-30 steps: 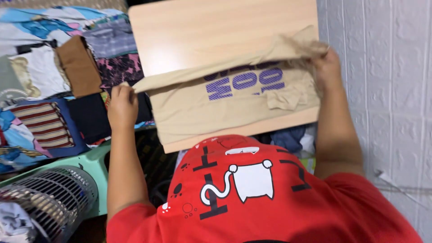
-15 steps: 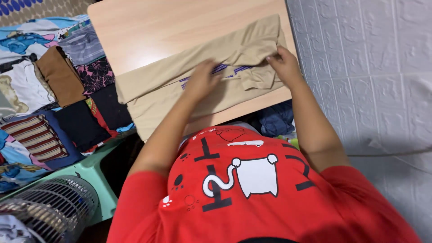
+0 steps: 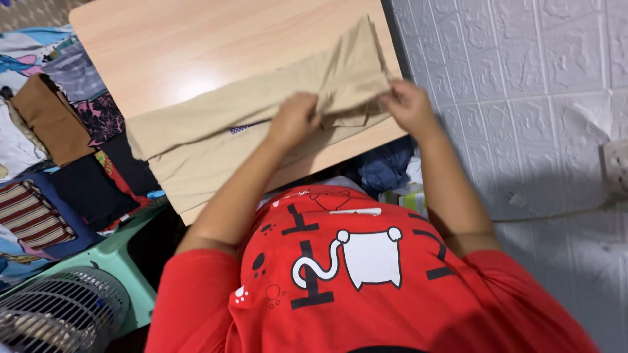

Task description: The person folds two t-shirts on a wooden table. First, a beige t-shirt with purple text is smoothed, folded in half, then folded again into a compact rectangle and placed on a nearby pile. Next, a green and yellow t-shirt is smoothed, folded in half, and folded again before being set aside.

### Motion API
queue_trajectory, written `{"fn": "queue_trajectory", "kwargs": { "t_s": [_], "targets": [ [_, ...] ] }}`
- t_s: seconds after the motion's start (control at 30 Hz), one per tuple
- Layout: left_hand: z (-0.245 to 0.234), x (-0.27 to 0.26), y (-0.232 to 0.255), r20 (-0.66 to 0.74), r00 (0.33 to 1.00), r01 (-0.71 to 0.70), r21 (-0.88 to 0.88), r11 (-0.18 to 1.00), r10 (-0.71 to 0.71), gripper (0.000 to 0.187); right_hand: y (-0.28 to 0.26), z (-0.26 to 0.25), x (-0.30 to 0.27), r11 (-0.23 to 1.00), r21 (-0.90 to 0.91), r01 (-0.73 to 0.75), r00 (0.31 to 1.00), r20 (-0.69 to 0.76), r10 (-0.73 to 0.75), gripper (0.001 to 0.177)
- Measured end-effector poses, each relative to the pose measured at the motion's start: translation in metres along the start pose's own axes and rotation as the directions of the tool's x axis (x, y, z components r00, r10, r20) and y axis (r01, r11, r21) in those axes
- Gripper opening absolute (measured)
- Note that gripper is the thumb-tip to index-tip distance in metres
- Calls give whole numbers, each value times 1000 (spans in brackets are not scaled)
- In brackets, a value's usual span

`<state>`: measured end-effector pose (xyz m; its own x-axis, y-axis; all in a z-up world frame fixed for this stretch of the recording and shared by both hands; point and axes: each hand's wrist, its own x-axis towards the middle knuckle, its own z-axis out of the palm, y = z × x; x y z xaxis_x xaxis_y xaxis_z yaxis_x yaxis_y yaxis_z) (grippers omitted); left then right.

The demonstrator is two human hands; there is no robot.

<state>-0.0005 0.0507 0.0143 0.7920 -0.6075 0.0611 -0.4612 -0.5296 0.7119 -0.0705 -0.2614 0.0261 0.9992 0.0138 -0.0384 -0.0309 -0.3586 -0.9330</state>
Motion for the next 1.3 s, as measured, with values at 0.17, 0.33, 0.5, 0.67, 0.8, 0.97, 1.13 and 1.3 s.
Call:
{"fn": "queue_trajectory", "kwargs": {
  "t_s": [0.17,0.33,0.5,0.67,0.8,0.97,1.13,1.3],
  "targets": [
    [19,-18,8,-44,995,-90,39,995,92,18,5,6,-12,896,-392,210,977,128,-173,21],
    [29,-15,-11,-60,984,-173,-99,980,168,29,6,-7,15,925,-230,302,947,182,-264,14],
    [50,13,-40,-58,820,430,-593,681,-569,46,27,7,66,929,259,-263,965,80,251,16],
    [59,23,-58,71,713,513,-732,449,-698,53,48,7,116,939,255,-230,942,-186,281,35],
    [66,20,-52,-102,784,411,-654,635,-612,67,62,-5,137,994,-108,18,998,-66,-25,40],
    [64,22,-49,-71,757,505,-567,651,-649,70,82,-15,164,976,-70,-205,974,-115,196,23],
    [58,20,-45,-84,766,487,-571,661,-637,72,75,-11,152,985,-163,54,938,-330,-106,15],
    [55,20,-41,-91,784,443,-611,656,-615,70,31,18,100,854,-486,-184,961,-270,53,26]
  ]
}}
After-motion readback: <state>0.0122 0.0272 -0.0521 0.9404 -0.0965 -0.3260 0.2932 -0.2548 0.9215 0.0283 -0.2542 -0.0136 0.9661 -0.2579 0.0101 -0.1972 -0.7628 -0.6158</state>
